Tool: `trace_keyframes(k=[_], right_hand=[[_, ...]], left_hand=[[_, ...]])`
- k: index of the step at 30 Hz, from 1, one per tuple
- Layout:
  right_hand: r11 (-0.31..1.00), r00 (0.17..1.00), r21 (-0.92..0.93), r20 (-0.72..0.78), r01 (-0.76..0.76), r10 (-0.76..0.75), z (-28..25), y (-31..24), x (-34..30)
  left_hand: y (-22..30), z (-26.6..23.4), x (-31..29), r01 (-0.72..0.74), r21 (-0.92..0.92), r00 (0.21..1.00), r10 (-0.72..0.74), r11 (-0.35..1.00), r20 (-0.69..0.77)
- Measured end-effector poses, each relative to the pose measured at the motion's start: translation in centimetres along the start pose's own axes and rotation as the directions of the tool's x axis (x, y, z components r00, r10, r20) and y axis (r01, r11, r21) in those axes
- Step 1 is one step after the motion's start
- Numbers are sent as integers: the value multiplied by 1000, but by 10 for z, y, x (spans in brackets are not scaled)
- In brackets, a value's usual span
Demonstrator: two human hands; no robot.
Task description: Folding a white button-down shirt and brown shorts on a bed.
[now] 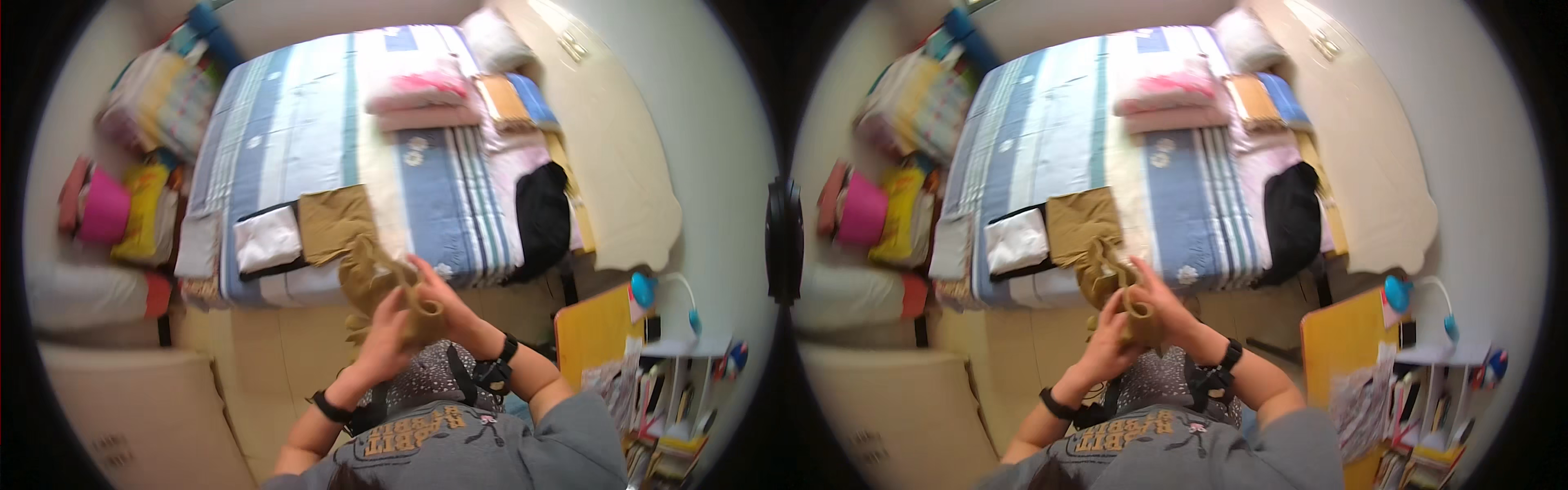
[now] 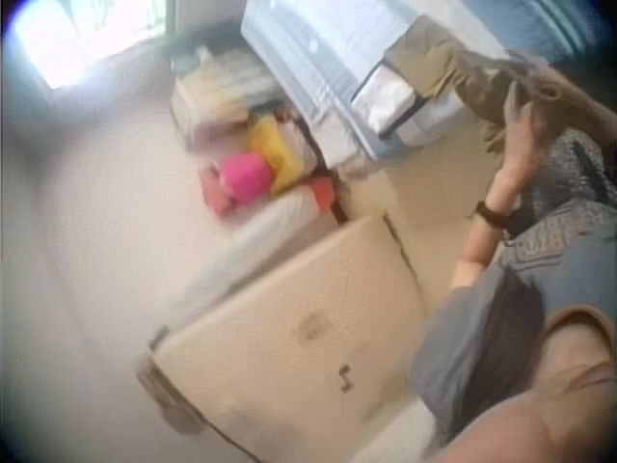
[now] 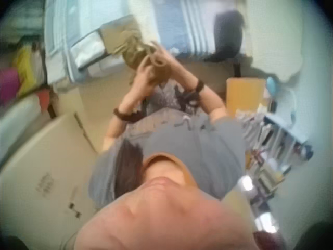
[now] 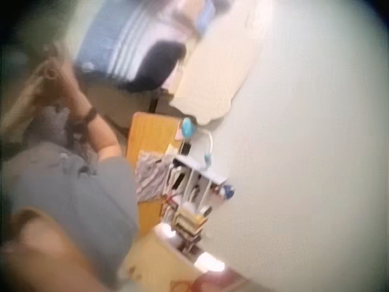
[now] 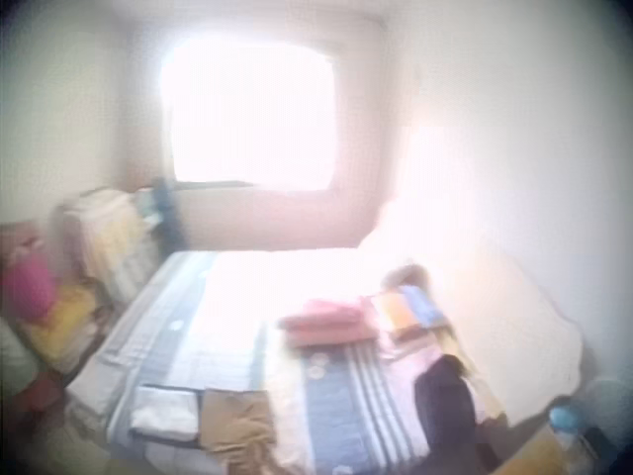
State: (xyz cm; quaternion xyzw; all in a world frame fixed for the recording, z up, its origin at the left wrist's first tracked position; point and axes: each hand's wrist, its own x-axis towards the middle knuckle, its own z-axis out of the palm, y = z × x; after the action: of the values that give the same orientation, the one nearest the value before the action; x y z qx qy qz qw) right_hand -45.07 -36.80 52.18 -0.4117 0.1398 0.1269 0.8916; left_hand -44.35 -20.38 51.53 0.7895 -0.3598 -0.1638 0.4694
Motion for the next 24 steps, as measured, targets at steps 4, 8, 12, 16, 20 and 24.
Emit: trace_keyframes(k=[4, 8, 12, 16, 20, 24], right_hand=[[995, 998, -95, 66, 7, 0, -2, 4, -1], [989, 970, -26, 194, -147, 149, 21, -12, -16], [984, 943, -124, 289, -132, 163, 62, -47, -36], [942, 880, -314, 409, -114, 243, 72, -70, -44], [926, 862, -374, 455, -43, 224, 59, -92, -39], [722, 941, -661, 336, 205, 41, 33, -115, -31]], left_hand=[[25, -13, -19, -101, 296, 992, 119, 950, -41], [16, -74, -23, -73, -169, 925, 130, 983, 357], [12, -113, 3, -355, 57, 907, 359, 933, -221], [30, -139, 28, -445, 224, 882, 380, 867, 280], [21, -145, 44, -253, 58, 748, 158, 966, 645], [35, -139, 56, -365, 170, 812, 224, 915, 539]])
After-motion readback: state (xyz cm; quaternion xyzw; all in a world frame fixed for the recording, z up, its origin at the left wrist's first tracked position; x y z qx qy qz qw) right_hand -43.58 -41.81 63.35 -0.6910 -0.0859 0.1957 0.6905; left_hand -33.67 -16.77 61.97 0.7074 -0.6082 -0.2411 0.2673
